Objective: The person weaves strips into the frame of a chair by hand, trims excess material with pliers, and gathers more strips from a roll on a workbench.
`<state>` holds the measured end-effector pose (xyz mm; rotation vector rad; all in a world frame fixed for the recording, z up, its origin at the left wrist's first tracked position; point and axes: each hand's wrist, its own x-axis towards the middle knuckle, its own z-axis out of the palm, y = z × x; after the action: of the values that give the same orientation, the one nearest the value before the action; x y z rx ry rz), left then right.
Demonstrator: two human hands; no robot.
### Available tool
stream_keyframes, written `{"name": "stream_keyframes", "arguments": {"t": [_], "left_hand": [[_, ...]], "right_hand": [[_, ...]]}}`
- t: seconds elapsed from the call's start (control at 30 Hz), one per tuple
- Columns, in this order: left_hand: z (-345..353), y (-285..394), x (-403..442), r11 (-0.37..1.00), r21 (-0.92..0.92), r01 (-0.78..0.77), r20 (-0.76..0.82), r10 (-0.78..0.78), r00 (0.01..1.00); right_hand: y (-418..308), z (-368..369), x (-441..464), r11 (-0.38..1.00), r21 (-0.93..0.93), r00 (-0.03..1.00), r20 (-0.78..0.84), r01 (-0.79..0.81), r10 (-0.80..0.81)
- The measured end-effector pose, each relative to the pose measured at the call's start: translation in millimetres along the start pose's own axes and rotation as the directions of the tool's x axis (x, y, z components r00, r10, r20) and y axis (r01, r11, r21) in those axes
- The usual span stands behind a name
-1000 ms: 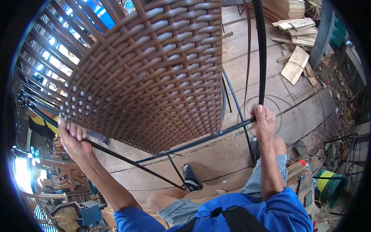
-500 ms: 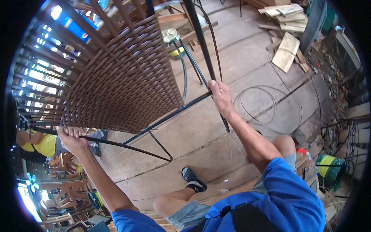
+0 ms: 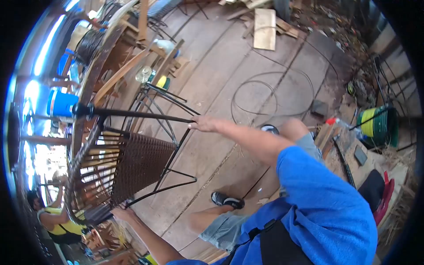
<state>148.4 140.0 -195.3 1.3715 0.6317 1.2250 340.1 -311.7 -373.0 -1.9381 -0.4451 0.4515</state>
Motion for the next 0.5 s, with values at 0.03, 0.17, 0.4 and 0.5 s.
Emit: {"name": "stream_keyframes", "arguments": {"t": [0.03, 0.17, 0.4, 0.5], "left_hand": [[-8.5, 0.1, 3.2, 0.999, 0.038, 0.017, 0.018, -0.017, 1.0], [-11.7, 3.4, -5.0, 0.978, 0.204, 0.047, 0.055, -0.06, 0.997], [24.2, 14.1, -57.6, 0.781, 0.61, -0.132, 0.164, 0.038, 0.986], [45.9, 2.9, -84.7, 0.628, 0.752, -0.201, 0.239, 0.024, 0.971]], "right_hand": [[6.2, -20.5, -16.3, 0.997, -0.071, 0.992, 0.117, -0.032, 0.041], [104.3, -99.7, -43.0, 0.841, -0.527, 0.898, 0.304, -0.119, 0.318], [277.1, -106.7, -124.4, 0.705, -0.509, 0.846, -0.096, -0.495, 0.525], [291.5, -63.8, -113.7, 0.657, -0.527, 0.822, -0.163, -0.54, 0.545]]}}
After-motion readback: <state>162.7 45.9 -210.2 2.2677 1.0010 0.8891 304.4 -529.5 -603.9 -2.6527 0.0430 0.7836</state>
